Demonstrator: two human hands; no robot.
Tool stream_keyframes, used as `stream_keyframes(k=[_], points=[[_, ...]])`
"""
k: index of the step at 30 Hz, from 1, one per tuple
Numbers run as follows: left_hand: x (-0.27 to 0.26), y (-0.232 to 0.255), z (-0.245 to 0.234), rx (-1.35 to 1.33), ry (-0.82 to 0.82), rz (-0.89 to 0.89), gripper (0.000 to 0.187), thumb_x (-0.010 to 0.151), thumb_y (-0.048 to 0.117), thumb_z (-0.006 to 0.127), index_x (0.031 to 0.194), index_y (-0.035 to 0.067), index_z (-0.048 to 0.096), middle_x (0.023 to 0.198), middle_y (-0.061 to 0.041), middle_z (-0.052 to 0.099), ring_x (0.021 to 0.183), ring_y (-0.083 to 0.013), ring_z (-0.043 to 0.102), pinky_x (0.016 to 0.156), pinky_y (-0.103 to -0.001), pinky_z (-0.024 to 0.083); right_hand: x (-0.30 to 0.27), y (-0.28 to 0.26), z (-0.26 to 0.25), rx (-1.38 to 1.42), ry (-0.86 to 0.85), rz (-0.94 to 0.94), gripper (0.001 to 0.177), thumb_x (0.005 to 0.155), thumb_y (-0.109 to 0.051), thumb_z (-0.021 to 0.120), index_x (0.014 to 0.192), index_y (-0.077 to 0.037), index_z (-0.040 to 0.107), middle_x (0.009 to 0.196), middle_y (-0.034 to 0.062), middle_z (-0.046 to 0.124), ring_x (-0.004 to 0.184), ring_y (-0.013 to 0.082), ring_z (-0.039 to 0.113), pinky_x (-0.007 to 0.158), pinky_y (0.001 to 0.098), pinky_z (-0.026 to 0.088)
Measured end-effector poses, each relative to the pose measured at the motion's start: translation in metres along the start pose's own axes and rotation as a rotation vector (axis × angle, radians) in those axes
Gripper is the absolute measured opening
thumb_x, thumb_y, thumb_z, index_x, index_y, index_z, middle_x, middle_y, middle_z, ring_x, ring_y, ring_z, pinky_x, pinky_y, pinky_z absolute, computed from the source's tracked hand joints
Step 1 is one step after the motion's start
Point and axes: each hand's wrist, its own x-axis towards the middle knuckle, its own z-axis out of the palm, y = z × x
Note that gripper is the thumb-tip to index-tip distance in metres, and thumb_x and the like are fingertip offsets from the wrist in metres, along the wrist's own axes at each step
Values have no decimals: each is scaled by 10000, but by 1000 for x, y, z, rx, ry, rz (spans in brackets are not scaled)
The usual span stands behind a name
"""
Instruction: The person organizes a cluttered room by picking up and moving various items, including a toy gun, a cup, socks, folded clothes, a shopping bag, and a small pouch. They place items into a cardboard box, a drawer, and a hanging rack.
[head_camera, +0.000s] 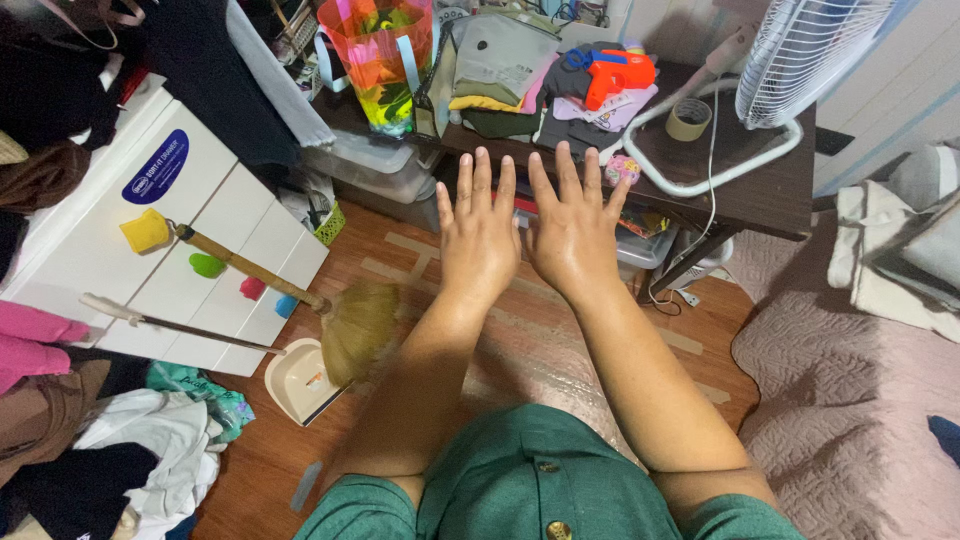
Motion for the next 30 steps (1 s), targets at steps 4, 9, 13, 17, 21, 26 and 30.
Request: stream_keyframes(k=[4, 9, 13, 17, 21, 26, 30], points=[[1, 3, -6, -24, 21, -3, 794, 921, 235, 680, 1613, 127, 307, 1686, -195, 186, 1576, -383, 181, 1232, -664, 164, -1, 0, 1, 7, 15, -9, 823, 767, -187, 764, 1538, -149, 479, 1596, 256, 369, 1486, 510, 266, 1111, 806, 128], [2, 9, -11, -44, 20, -13, 826, 877, 250, 698, 1593, 126, 306, 1666, -214, 180, 1551, -400, 179, 1201, -666, 167, -2, 4, -1, 23, 10, 12, 824, 771, -200, 769, 1540, -153, 475, 1594, 271, 355, 1480, 524, 257, 1102, 808, 123], [3, 11, -11, -83, 25, 18, 833, 884, 251, 699, 1603, 114, 300, 1678, -220, 179, 1560, -392, 184, 1221, -652, 174, -2, 6, -3, 16, -8, 28, 828, 769, -217, 777, 1536, -161, 472, 1594, 267, 350, 1479, 524, 246, 1094, 812, 112], [3, 13, -8, -79, 26, 28, 808, 900, 234, 688, 1604, 113, 310, 1680, -211, 201, 1567, -379, 192, 1229, -643, 177, -3, 7, -3, 26, 4, 25, 822, 777, -223, 774, 1538, -169, 470, 1598, 262, 351, 1484, 518, 248, 1106, 805, 111], [4, 12, -5, -46, 29, 22, 787, 911, 208, 671, 1610, 125, 319, 1686, -194, 219, 1573, -360, 201, 1237, -633, 179, -3, 8, -1, 19, 10, 18, 810, 783, -215, 762, 1538, -176, 471, 1600, 255, 353, 1485, 513, 255, 1115, 803, 108], [6, 12, -2, -36, 23, 9, 771, 905, 203, 659, 1599, 131, 330, 1674, -191, 228, 1561, -362, 206, 1221, -645, 171, -1, 12, 4, 20, 3, 5, 813, 788, -194, 747, 1549, -148, 466, 1607, 240, 364, 1493, 488, 267, 1136, 780, 109], [7, 11, -3, -17, 21, 16, 751, 921, 193, 640, 1605, 130, 337, 1681, -192, 227, 1569, -364, 209, 1231, -648, 165, 1, 13, 9, 2, 29, -15, 805, 801, -196, 737, 1554, -120, 461, 1616, 222, 377, 1512, 460, 284, 1161, 763, 113]])
